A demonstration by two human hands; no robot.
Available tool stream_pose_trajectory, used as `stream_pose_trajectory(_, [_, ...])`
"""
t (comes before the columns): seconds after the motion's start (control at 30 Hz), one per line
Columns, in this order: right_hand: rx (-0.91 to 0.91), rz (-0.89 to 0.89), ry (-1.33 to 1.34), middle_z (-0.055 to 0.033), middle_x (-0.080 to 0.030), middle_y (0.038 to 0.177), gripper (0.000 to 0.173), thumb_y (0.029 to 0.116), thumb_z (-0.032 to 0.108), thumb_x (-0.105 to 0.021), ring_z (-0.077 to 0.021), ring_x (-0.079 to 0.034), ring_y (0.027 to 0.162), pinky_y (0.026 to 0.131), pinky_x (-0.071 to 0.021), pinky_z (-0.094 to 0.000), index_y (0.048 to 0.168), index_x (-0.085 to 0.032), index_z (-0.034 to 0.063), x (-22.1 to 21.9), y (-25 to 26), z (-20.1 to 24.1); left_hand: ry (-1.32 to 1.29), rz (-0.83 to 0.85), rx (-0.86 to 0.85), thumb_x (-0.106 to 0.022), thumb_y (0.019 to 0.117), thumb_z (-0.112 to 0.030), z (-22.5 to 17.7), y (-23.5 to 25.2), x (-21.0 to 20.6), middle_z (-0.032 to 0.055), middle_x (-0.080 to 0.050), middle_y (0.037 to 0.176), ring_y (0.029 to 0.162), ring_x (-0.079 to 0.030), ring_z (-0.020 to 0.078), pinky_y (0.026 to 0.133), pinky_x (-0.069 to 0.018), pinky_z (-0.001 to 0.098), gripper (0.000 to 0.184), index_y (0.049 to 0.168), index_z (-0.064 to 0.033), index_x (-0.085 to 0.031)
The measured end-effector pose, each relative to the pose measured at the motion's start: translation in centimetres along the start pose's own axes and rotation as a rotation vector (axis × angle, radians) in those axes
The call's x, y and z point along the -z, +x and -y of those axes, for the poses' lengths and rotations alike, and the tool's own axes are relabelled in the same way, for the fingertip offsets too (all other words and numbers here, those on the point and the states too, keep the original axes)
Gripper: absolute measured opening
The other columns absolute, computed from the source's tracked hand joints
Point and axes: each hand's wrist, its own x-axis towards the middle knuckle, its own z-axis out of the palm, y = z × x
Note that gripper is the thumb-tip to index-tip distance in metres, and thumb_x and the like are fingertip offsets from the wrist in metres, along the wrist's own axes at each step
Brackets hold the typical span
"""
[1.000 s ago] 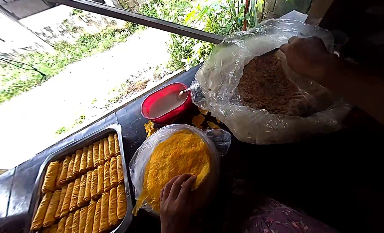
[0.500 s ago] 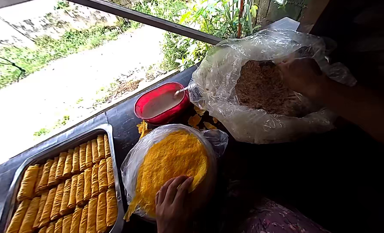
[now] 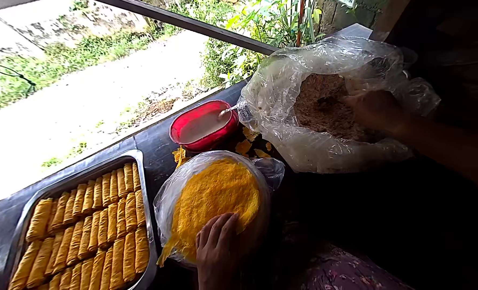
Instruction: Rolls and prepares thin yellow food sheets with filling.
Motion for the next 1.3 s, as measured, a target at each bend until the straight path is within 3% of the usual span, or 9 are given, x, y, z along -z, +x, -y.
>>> stream_pose_trajectory(0.13, [-0.062,-0.048,0.04,-0.0316,-0.067,0.117,0.038,0.0946,-0.007,-0.059,-0.0542,-0.064,0.11,0.086,-0.0489,-0.0703,0.13,-0.067,0.001,0.6,0.5,0.0,0.009,0.009,0.001,-0.048,0.1035,-0.023,0.0,0.2,0.4,0.0108,-0.073,0.107,0.111,-0.065,0.026,0.1,-0.0457,0.0328,0.027,0.108,-0.011,-0.071])
stream_pose_trajectory(0.2, [-0.064,-0.025,0.039,-0.0321,-0.066,0.119,0.037,0.0972,-0.007,-0.056,-0.0542,-0.064,0.111,0.087,-0.0488,-0.0695,0.133,-0.065,-0.0004,0.4,0.7,0.3,0.004,0.022,0.0,-0.048,0.1028,-0.021,0.0,0.1,0.5,0.0106,-0.073,0.107,0.112,-0.065,0.0259,0.101,-0.0461,0.0329,0.027,0.105,-0.0116,-0.073])
stream_pose_trajectory(0.63, [-0.001,0.06,0.124,-0.0239,-0.068,0.127,0.043,0.0964,-0.008,-0.054,-0.0466,-0.063,0.12,0.097,-0.0472,-0.0654,0.134,-0.068,0.0071,0.4,-0.7,1.0,0.022,0.024,-0.006,-0.048,0.102,-0.018,0.0,0.3,0.6,0.0105,-0.074,0.107,0.11,-0.067,0.0278,0.097,-0.0489,0.0343,0.028,0.103,-0.0111,-0.074])
stream_pose_trajectory(0.87, [0.04,0.059,0.375,-0.0275,-0.07,0.116,0.03,0.1036,0.0,-0.052,-0.0475,-0.065,0.112,0.097,-0.0456,-0.065,0.126,-0.071,0.0029,1.3,-1.4,-0.6,0.009,0.019,-0.038,-0.047,0.1028,-0.011,0.3,1.0,1.6,0.007,-0.078,0.099,0.101,-0.071,0.0233,0.092,-0.0522,0.0305,0.027,0.102,-0.0069,-0.074])
stream_pose_trajectory(0.97, [0.079,-0.016,0.515,-0.0238,-0.071,0.103,0.027,0.1028,-0.003,-0.053,-0.0347,-0.065,0.086,0.08,-0.0501,-0.0545,0.123,-0.072,0.0005,2.9,-2.8,-0.6,0.042,0.034,-0.07,-0.049,0.1013,-0.011,0.1,1.2,2.2,0.007,-0.078,0.095,0.096,-0.073,0.0236,0.089,-0.0541,0.0317,0.027,0.1,-0.007,-0.076])
stream_pose_trajectory(1.03, [0.106,-0.066,0.578,-0.0151,-0.07,0.094,0.027,0.1028,-0.002,-0.054,-0.0208,-0.059,0.073,0.07,-0.0493,-0.0424,0.123,-0.071,0.003,4.1,-4.8,0.8,0.04,0.046,-0.078,-0.05,0.101,-0.01,-0.2,1.1,2.3,0.0059,-0.078,0.099,0.098,-0.073,0.0229,0.09,-0.0539,0.032,0.026,0.101,-0.0082,-0.076])
stream_pose_trajectory(1.17, [0.367,-0.15,0.698,-0.0011,-0.065,0.079,0.031,0.0986,0.009,-0.055,-0.0062,-0.053,0.058,0.053,-0.0472,-0.0283,0.126,-0.071,0.0105,3.3,-9.4,5.4,0.014,0.024,-0.059,-0.057,0.1019,-0.011,-0.4,-0.2,2.1,0.0071,-0.077,0.109,0.105,-0.071,0.0231,0.095,-0.0539,0.0338,0.018,0.107,-0.0107,-0.074])
stream_pose_trajectory(1.23, [0.489,-0.099,0.777,0.0027,-0.067,0.084,0.031,0.0971,0.018,-0.056,0.0,-0.056,0.062,0.056,-0.0505,-0.0215,0.124,-0.071,0.0124,1.3,-11.2,9.2,0.008,-0.013,-0.035,-0.059,0.1005,-0.01,-0.6,-1.2,1.9,0.0097,-0.076,0.111,0.108,-0.071,0.0248,0.098,-0.0541,0.035,0.017,0.108,-0.0101,-0.074])
stream_pose_trajectory(1.3, [0.61,-0.059,0.826,-0.0005,-0.069,0.093,0.033,0.0984,0.016,-0.052,0.0001,-0.059,0.071,0.065,-0.0522,-0.0183,0.124,-0.072,0.009,-1.9,-11.7,13.3,-0.002,-0.057,-0.025,-0.06,0.0996,-0.008,-0.7,-2.0,1.6,0.0114,-0.075,0.11,0.108,-0.07,0.0252,0.099,-0.0538,0.0335,0.014,0.106,-0.009,-0.073])
